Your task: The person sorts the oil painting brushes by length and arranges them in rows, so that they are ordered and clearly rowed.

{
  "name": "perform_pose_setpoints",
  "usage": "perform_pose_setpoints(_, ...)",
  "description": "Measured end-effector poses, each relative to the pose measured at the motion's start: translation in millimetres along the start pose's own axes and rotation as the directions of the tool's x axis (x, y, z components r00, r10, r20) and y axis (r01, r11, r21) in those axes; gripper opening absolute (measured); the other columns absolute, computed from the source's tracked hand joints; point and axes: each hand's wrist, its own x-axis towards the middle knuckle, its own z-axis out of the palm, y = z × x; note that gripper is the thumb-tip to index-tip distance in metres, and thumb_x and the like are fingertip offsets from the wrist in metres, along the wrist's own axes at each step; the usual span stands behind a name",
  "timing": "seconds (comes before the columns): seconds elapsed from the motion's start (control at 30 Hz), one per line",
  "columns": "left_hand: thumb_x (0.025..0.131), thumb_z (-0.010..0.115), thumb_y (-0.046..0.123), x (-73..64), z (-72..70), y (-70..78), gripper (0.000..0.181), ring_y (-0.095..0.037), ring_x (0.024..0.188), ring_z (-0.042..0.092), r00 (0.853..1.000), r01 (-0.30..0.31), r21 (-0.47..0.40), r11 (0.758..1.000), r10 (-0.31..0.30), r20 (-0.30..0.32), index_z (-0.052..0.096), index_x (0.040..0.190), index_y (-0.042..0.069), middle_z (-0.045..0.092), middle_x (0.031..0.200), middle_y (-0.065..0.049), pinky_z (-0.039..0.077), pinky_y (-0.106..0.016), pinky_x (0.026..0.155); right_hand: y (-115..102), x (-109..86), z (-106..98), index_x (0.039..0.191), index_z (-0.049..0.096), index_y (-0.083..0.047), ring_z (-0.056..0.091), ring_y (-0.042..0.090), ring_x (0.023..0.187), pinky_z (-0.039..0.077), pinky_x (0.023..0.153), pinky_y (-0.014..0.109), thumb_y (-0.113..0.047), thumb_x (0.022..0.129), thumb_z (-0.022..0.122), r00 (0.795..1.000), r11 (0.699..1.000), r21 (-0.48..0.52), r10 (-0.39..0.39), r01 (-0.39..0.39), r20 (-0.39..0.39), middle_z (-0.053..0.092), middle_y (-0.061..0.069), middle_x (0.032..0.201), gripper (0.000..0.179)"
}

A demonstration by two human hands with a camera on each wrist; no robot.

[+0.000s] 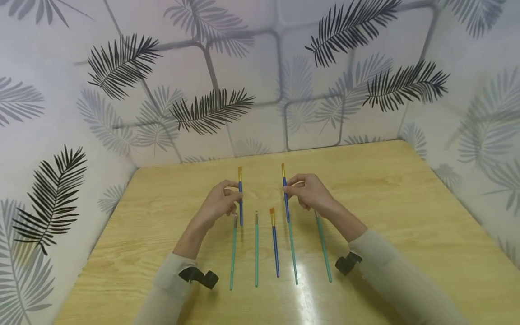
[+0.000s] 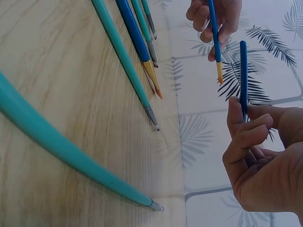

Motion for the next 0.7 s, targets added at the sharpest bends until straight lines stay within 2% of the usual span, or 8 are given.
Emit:
perform_pose_setpoints(0.3,0.105,0.059,0.018,6.5,-1.8,1.9,0.043,-0.023,0.065,0.06,1.0,-0.015,-0.005,1.0,0.015,-0.009,0.049,0.144,0.003,0.068,0.088,-0.008,0.047,-0.028,0.059,-1.1,4.2,-1.5,0.125,0.063,0.005,0.034,0.006,0.039,0.031,0.041,0.021,-0.02,0.101,0.068,1.0,1.0,-0.015,0.001,-0.001,-0.008,0.078,0.014,0.095,0.034)
perform_pose_setpoints(0.7,0.106,0.06,0.018,16.8,-0.8,1.9,0.045,-0.019,0.062,0.058,0.999,0.011,-0.033,0.999,-0.012,-0.036,0.048,0.147,0.005,0.067,0.09,-0.008,0.047,-0.027,0.059,1.0,13.3,-0.1,0.125,0.064,0.004,0.035,0.006,0.04,0.031,0.042,0.021,-0.021,0.102,0.068,1.0,1.0,-0.02,0.004,-0.005,-0.025,0.078,0.014,0.095,0.034)
